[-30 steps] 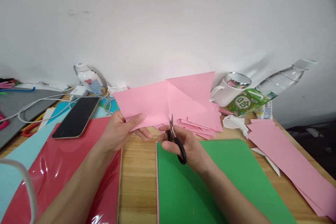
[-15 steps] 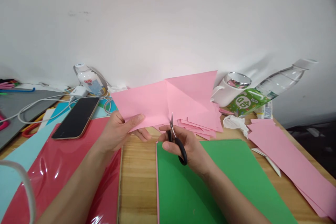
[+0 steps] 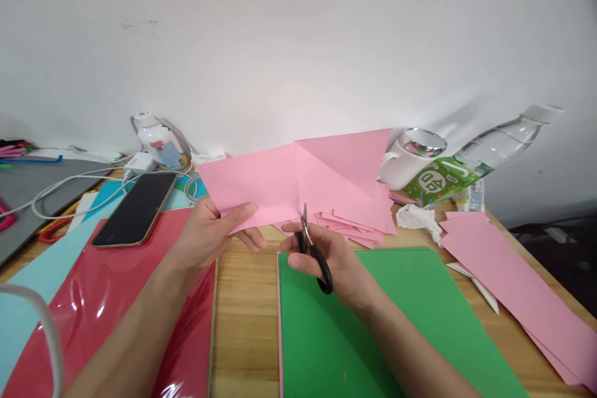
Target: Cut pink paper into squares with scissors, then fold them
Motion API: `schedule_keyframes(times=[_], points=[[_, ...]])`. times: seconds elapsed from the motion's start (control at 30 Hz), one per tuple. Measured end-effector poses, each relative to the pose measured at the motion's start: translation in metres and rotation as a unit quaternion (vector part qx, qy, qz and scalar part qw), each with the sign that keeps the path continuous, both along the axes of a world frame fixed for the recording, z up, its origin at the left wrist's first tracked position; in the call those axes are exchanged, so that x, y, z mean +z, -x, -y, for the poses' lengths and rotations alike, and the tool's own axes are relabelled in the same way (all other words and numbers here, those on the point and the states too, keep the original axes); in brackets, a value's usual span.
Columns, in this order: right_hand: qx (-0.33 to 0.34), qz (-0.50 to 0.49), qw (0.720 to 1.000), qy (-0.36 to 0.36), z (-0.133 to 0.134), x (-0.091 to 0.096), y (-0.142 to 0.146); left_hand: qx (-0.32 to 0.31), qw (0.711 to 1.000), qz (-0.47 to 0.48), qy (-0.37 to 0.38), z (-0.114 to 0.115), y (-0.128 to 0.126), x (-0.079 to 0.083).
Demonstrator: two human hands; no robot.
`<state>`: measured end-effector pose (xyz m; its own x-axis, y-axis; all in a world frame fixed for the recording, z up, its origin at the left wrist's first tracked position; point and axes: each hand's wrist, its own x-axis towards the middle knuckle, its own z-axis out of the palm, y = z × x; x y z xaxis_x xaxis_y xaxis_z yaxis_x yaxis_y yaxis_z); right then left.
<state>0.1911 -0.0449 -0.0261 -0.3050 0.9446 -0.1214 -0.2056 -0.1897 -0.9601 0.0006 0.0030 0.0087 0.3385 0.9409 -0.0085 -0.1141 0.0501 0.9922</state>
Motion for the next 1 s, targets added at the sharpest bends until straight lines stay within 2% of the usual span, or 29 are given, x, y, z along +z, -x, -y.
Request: schedule_keyframes(times=[1.0], points=[[-0.019, 0.025, 0.999, -0.019, -0.0009, -0.0022, 0.0029, 0.005, 1.000, 0.017, 0.019, -0.0005, 0.0006, 0.0003]])
